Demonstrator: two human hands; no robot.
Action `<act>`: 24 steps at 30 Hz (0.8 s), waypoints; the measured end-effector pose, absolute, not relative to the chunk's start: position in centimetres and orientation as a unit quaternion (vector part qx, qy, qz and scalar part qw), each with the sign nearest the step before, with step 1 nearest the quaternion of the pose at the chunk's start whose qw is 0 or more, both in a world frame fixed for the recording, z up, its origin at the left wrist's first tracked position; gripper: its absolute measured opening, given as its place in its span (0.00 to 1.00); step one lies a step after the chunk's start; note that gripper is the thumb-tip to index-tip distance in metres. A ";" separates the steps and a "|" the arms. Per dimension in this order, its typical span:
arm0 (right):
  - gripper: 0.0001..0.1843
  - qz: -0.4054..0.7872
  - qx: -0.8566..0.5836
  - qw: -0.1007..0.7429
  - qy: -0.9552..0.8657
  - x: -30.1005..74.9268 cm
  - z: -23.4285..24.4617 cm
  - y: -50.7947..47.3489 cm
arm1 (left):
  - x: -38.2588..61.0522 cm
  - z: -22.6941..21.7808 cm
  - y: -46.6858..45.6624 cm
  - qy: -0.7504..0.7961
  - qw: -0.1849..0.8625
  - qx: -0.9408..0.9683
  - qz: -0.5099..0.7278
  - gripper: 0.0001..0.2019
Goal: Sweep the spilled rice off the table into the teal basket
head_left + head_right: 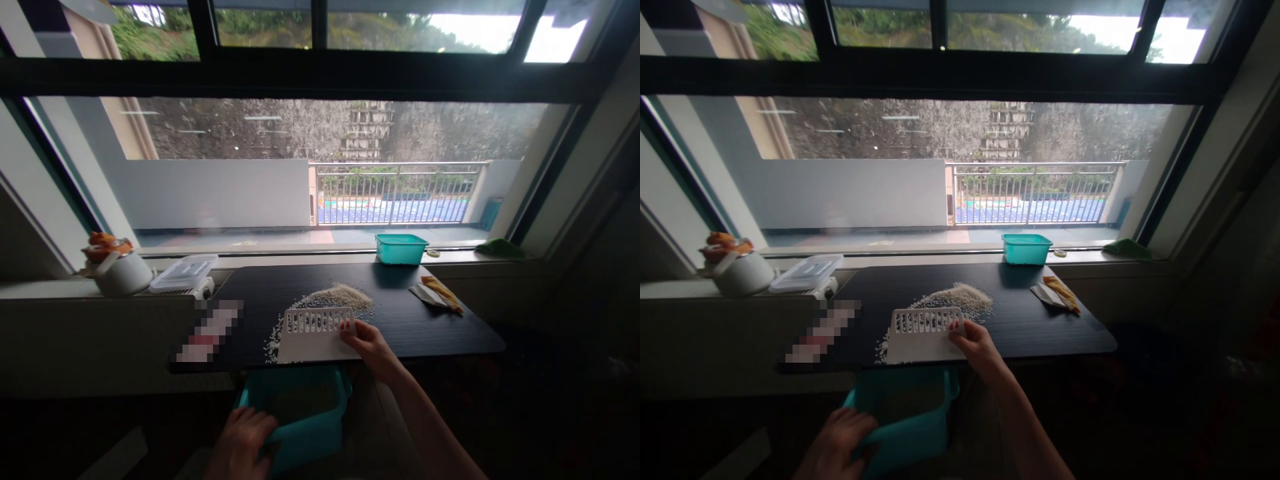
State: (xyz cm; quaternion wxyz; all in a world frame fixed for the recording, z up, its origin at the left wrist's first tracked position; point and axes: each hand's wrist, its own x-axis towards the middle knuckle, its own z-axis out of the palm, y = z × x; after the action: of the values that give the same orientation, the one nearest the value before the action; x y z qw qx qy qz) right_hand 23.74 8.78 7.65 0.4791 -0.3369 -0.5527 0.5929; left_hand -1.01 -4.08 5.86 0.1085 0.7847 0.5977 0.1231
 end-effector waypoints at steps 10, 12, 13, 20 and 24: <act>0.16 0.568 -0.371 0.528 -0.510 27.4 7.1 8.7 | -0.7 4.2 -4.3 0.556 0.078 0.810 0.168 0.05; 0.17 0.551 -0.390 0.560 -0.481 29.1 6.9 8.7 | -0.1 4.3 -4.5 0.545 0.060 0.815 0.190 0.07; 0.18 0.539 -0.400 0.575 -0.467 30.0 6.8 8.7 | 0.2 4.5 -4.5 0.538 0.051 0.817 0.198 0.07; 0.22 0.495 -0.450 0.614 -0.419 32.7 6.3 9.0 | 1.8 4.8 -4.0 0.509 0.070 0.842 0.164 0.06; 0.21 0.534 -0.433 0.589 -0.425 31.1 6.6 8.7 | 1.9 4.9 -4.0 0.521 0.094 0.837 0.141 0.05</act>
State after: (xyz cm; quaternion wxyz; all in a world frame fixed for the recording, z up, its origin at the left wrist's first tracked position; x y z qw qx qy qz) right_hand 31.13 8.75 6.60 0.5891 -0.4326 -0.4252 0.5338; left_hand 1.92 -3.96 4.91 0.0938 0.8367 0.5208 0.1406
